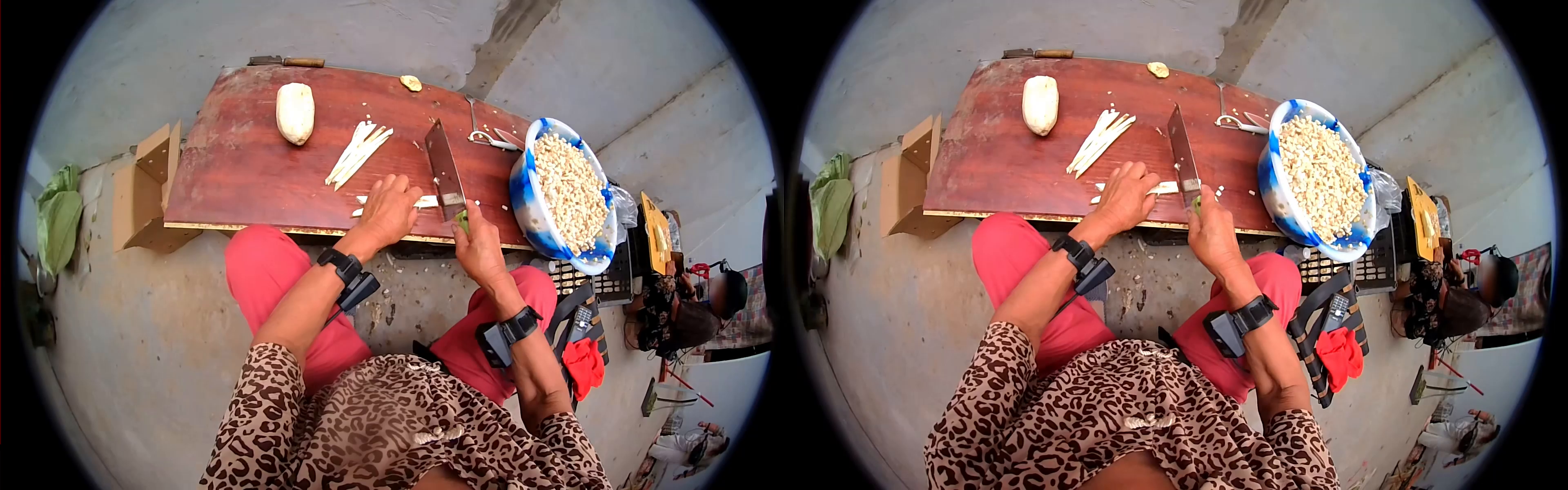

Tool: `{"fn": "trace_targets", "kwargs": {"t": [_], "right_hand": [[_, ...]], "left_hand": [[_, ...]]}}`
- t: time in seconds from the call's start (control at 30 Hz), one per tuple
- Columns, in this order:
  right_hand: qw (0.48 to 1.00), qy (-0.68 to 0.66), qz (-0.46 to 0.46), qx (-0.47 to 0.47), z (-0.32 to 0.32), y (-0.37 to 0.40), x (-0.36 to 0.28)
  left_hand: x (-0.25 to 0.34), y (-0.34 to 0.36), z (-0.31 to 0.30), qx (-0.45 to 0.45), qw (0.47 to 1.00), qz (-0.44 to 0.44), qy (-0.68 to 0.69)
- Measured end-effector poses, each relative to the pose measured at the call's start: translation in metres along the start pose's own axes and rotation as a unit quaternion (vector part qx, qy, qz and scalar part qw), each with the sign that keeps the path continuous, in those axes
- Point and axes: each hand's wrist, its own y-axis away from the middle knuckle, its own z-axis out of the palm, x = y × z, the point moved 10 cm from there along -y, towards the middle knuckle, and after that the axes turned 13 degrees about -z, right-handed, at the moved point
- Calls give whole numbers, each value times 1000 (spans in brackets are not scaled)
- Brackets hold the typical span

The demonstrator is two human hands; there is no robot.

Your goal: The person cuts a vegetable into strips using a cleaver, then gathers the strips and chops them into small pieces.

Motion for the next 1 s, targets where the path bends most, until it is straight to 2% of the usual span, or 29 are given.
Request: {"fn": "trace_targets", "kwargs": {"t": [0.23, 0.33, 0.43, 0.47, 0.57, 0.67, 0.77, 0.8, 1.0], "right_hand": [[1000, -1, -8, 17, -1, -2, -7], [1000, 27, -2, -2, 9, 2, 0], [1000, -3, -1, -14, 6, -5, 4], [999, 2, -31, 14, -2, -6, -4], [999, -11, -24, 30, -10, -10, -14], [1000, 5, -20, -10, 15, -3, 0], [999, 24, -40, 12, 14, -2, 2], [1000, -1, -8, -13, 13, -4, 3], [999, 2, -41, 19, -2, -10, -15]], "left_hand": [[1, -1, 0, 15, 1000, 0, 7], [-1, -2, 2, 1, 1000, -2, 0], [0, -1, 0, 10, 1000, 3, 5], [0, -2, 0, 14, 1000, 3, 8], [0, 0, -2, 18, 1000, -1, 12], [1, -2, -1, 9, 1000, -1, 5], [0, -2, -2, 4, 1000, -5, -3], [0, -1, -2, 4, 1000, -5, 2], [1, -3, 1, 4, 1000, -5, 21]]}}
